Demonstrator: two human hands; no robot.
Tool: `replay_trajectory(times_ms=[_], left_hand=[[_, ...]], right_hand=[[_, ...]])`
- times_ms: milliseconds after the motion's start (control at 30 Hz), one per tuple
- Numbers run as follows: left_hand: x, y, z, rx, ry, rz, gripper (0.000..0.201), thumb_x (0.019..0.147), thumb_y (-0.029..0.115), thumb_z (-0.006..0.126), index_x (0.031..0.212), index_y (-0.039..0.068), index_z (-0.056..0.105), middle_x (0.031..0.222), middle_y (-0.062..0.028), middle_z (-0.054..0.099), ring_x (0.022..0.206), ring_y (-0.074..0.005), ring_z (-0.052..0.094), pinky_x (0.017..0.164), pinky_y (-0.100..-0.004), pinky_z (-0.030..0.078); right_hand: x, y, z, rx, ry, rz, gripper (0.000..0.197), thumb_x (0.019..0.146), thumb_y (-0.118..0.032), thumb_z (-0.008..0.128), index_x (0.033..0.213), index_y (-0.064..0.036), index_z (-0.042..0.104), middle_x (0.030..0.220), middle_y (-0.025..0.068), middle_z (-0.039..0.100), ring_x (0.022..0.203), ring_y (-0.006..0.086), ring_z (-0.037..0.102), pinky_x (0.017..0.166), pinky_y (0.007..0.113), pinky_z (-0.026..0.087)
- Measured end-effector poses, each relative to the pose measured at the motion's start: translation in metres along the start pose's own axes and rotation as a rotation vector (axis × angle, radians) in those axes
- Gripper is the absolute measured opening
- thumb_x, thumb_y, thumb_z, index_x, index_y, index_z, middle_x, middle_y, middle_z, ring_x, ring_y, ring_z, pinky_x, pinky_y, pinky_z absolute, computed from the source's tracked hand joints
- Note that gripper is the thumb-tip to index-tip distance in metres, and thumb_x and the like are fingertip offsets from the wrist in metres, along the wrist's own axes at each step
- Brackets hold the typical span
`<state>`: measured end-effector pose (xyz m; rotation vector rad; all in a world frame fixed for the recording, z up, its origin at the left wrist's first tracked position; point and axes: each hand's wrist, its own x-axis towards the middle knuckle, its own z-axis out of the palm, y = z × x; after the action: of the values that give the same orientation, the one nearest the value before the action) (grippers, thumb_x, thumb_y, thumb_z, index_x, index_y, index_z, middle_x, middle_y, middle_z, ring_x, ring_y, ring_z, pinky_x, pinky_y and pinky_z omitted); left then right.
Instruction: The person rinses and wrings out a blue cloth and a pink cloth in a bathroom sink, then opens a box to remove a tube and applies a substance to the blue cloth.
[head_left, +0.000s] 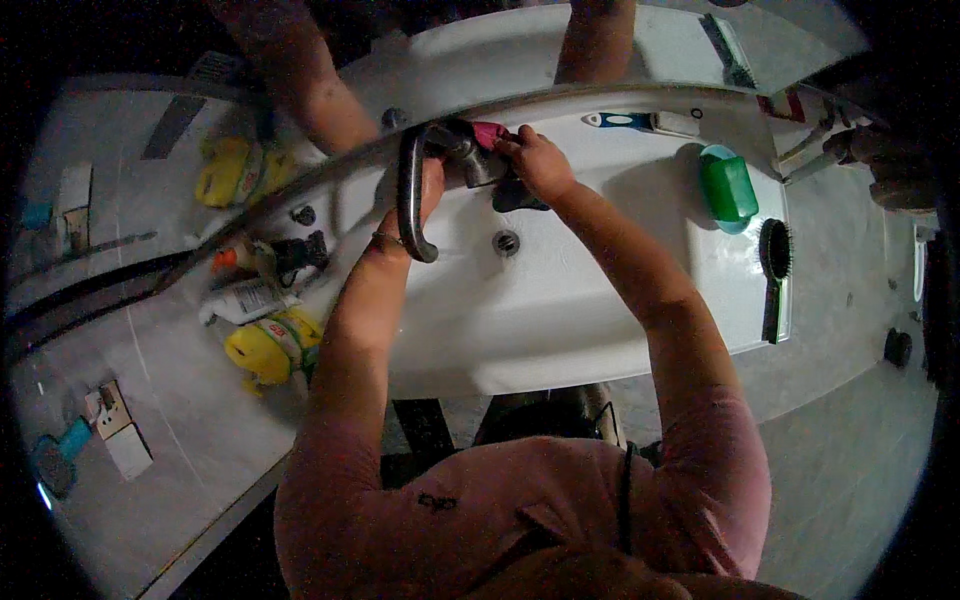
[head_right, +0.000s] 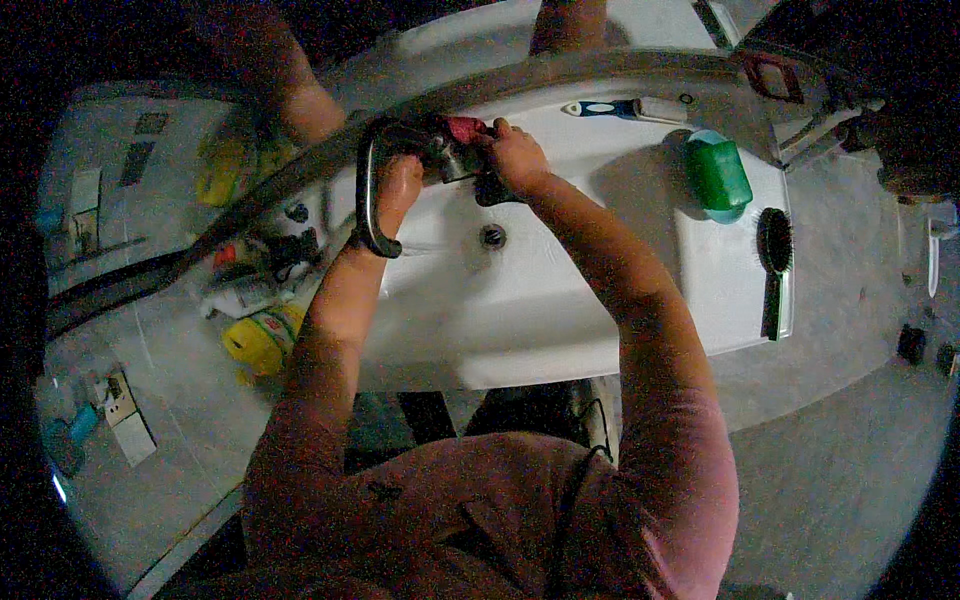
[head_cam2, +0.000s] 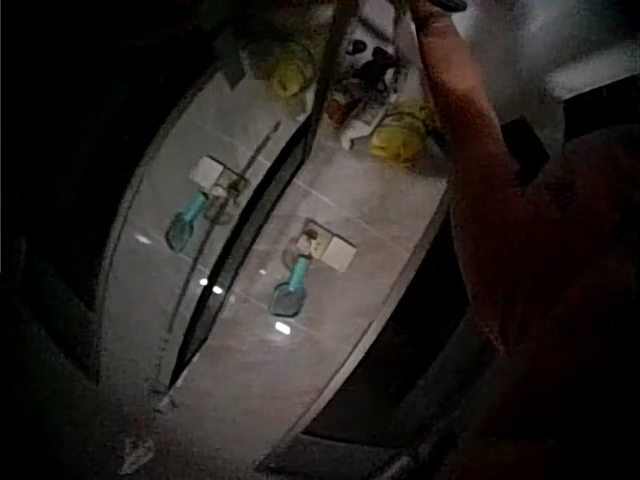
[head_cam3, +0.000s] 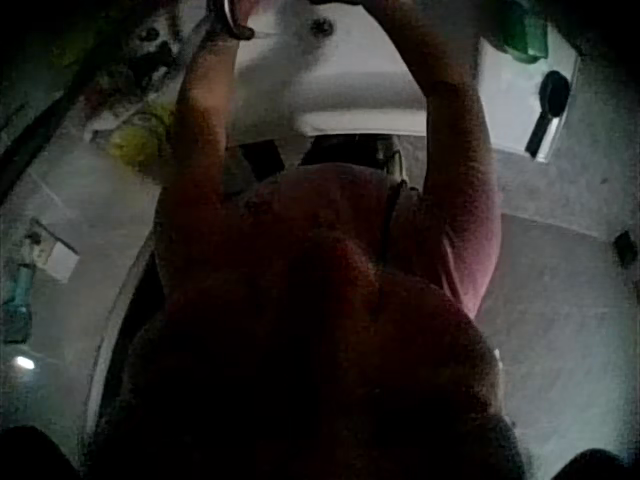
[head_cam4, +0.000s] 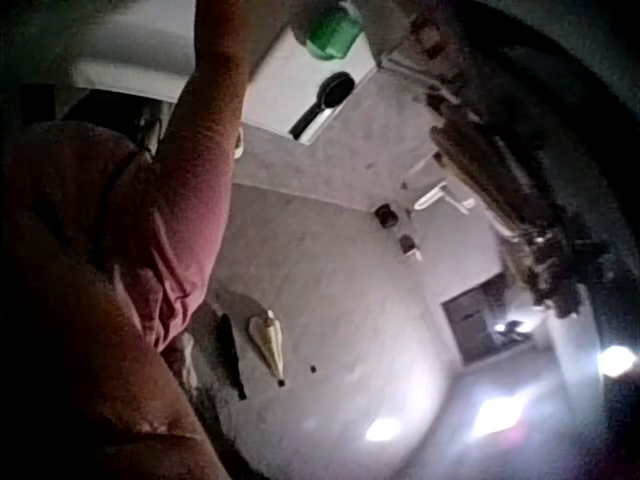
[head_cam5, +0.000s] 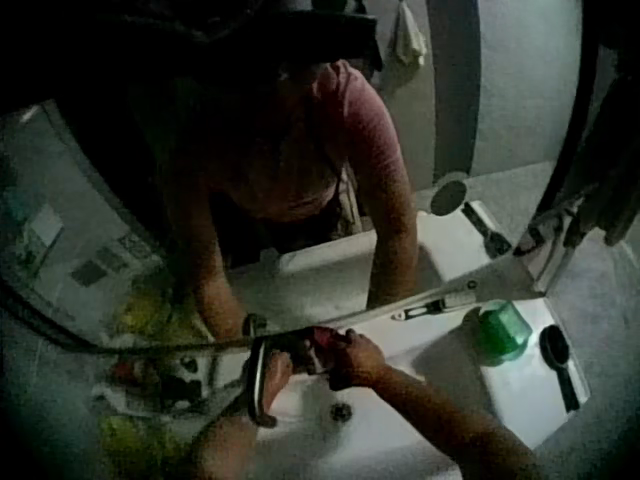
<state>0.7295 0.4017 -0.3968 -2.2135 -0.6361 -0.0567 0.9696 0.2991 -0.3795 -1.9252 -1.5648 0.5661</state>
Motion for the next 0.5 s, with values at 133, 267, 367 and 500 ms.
replay_trajectory(times_ms=[133,267,367,500], left_hand=[[0.044,0.048,-0.066,-0.983,0.223,-0.148,0.008,0.078,0.005,0.055,0.076,0.000,0.060,0.077,-0.0224,0.059,0.072,-0.0384,0.057,0.060,-0.0472,0.043],[0.044,0.048,-0.090,-1.129,0.170,-0.441,0.015,0.079,0.008,0.053,0.089,0.002,0.062,0.084,-0.0189,0.059,0.077,-0.0373,0.056,0.066,-0.0458,0.044],[0.044,0.032,-0.083,-0.879,-0.029,-0.326,0.016,0.078,0.009,0.054,0.091,0.005,0.063,0.083,-0.0172,0.058,0.078,-0.0369,0.055,0.065,-0.0456,0.045],[0.049,0.046,-0.088,-0.826,-0.099,-0.303,0.020,0.078,0.006,0.053,0.095,0.001,0.061,0.088,-0.0190,0.057,0.081,-0.0372,0.054,0.068,-0.0465,0.044]], right_hand=[[-0.019,0.034,-0.022,-0.267,-0.020,-0.045,0.036,0.079,-0.015,0.052,0.114,-0.0219,0.059,0.097,0.0137,0.051,0.090,0.0341,0.056,0.079,0.041,0.047],[-0.017,0.018,-0.041,-0.146,-0.009,-0.205,0.027,0.075,-0.013,0.057,0.097,0.0006,0.060,0.107,0.0180,0.053,0.096,0.0346,0.055,0.084,0.041,0.046],[-0.017,0.018,-0.045,-0.014,-0.053,-0.106,0.028,0.078,-0.017,0.055,0.099,0.0005,0.059,0.106,0.0187,0.053,0.095,0.0358,0.056,0.082,0.042,0.046],[-0.028,0.030,-0.040,0.164,-0.126,0.099,0.032,0.082,-0.022,0.051,0.103,0.0013,0.053,0.098,0.0213,0.057,0.091,0.0381,0.058,0.080,0.044,0.046]])
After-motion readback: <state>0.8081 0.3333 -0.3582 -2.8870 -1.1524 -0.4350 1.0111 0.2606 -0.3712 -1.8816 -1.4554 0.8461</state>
